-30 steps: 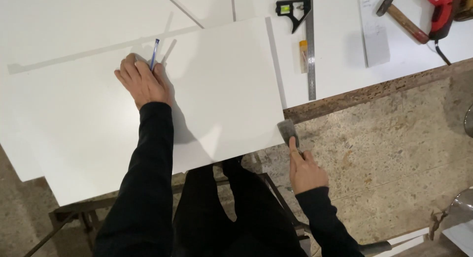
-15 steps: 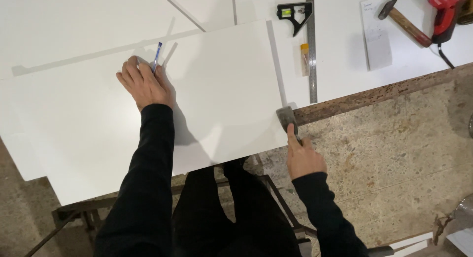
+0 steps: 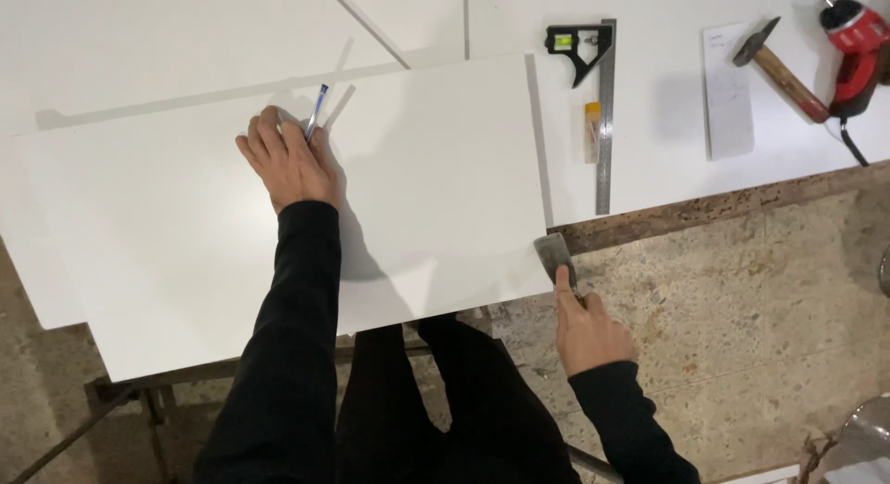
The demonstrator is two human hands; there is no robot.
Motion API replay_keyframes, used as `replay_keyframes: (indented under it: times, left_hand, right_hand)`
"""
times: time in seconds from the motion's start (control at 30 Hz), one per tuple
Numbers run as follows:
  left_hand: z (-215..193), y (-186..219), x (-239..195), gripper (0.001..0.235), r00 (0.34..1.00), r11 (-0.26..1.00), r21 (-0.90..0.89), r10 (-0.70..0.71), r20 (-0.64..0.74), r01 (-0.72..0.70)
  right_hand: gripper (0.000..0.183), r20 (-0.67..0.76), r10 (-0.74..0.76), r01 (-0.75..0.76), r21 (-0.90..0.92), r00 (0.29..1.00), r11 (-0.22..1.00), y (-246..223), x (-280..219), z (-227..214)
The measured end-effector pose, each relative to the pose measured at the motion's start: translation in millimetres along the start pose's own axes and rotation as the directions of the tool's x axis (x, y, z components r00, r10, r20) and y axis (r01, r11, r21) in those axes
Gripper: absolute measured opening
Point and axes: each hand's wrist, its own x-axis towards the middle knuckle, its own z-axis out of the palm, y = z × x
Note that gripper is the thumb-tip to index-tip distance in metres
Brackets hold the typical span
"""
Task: The recorder measures white boards with a tape measure and uses a scraper to clean the edges.
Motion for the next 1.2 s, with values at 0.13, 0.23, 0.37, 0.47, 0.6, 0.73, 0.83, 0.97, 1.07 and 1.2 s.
replay_keyframes:
  times: [0.13, 0.23, 0.37, 0.47, 0.6, 0.73, 0.83, 0.97, 1.07, 1.2]
  left_hand:
    - [-0.6, 0.4, -5.0, 0.020, 0.996, 0.996, -0.055, -0.065, 0.056, 0.068]
    - [-2.4, -0.7, -4.6, 0.021, 1.000, 1.000, -0.003, -0.010, 0.028, 0.010]
    - [-0.7, 0.4, -3.9, 0.021, 0.998, 0.998, -0.030, -0.049, 0.049, 0.051]
    - [1.8, -2.2, -5.0, 0.021, 0.998, 0.999, -0.019, -0.038, 0.050, 0.038]
    - [-2.7, -3.3, -3.8, 0.023, 1.000, 1.000, -0.029, 0.012, 0.015, -0.011]
    - [0.5, 2.6, -0.6, 0.022, 0.998, 0.999, -0.018, -0.047, 0.038, 0.048]
    - [-7.3, 3.8, -4.1, 0.020, 0.996, 0.997, -0.039, -0.060, 0.061, 0.062]
    - [-4.4, 3.9, -5.6, 0.021, 0.994, 0.997, -0.020, -0.069, 0.085, 0.071]
    - [-4.9, 7.7, 5.1, 0.023, 0.995, 0.997, -0.036, -0.065, 0.075, 0.068]
    - [-7.7, 6.8, -2.4, 0.022, 0.995, 0.997, -0.035, -0.064, 0.080, 0.067]
  right_hand:
    - [0.054, -0.045, -0.026, 0.024, -0.042, 0.999, 0.999, -19.5, 48.7, -37.0]
    - [0.055, 0.017, 0.028, -0.028, -0.023, 0.999, 0.999, -22.6, 35.6, -48.0]
    - [0.058, 0.026, -0.003, 0.002, 0.033, 1.000, 0.999, -4.5, 19.2, -23.6]
    - [0.056, -0.002, 0.025, -0.024, 0.064, 1.000, 0.998, -29.5, 64.6, -60.2]
    - [0.053, -0.110, -0.001, 0.006, 0.043, 0.994, 0.999, -35.5, 82.9, -79.1]
    - [0.053, -0.053, -0.051, 0.050, -0.021, 0.997, 0.999, -18.6, 59.9, -47.9]
    - [0.053, 0.065, 0.051, -0.051, -0.003, 0.997, 0.999, -37.9, 100.0, -78.7]
    - [0.048, -0.188, -0.049, 0.056, 0.033, 0.981, 0.998, -38.9, 120.9, -82.2]
    - [0.049, -0.164, -0.077, 0.080, 0.010, 0.983, 0.997, -31.0, 104.7, -70.5]
    - [0.052, 0.056, 0.055, -0.059, 0.073, 0.997, 0.996, -52.2, 131.8, -106.4]
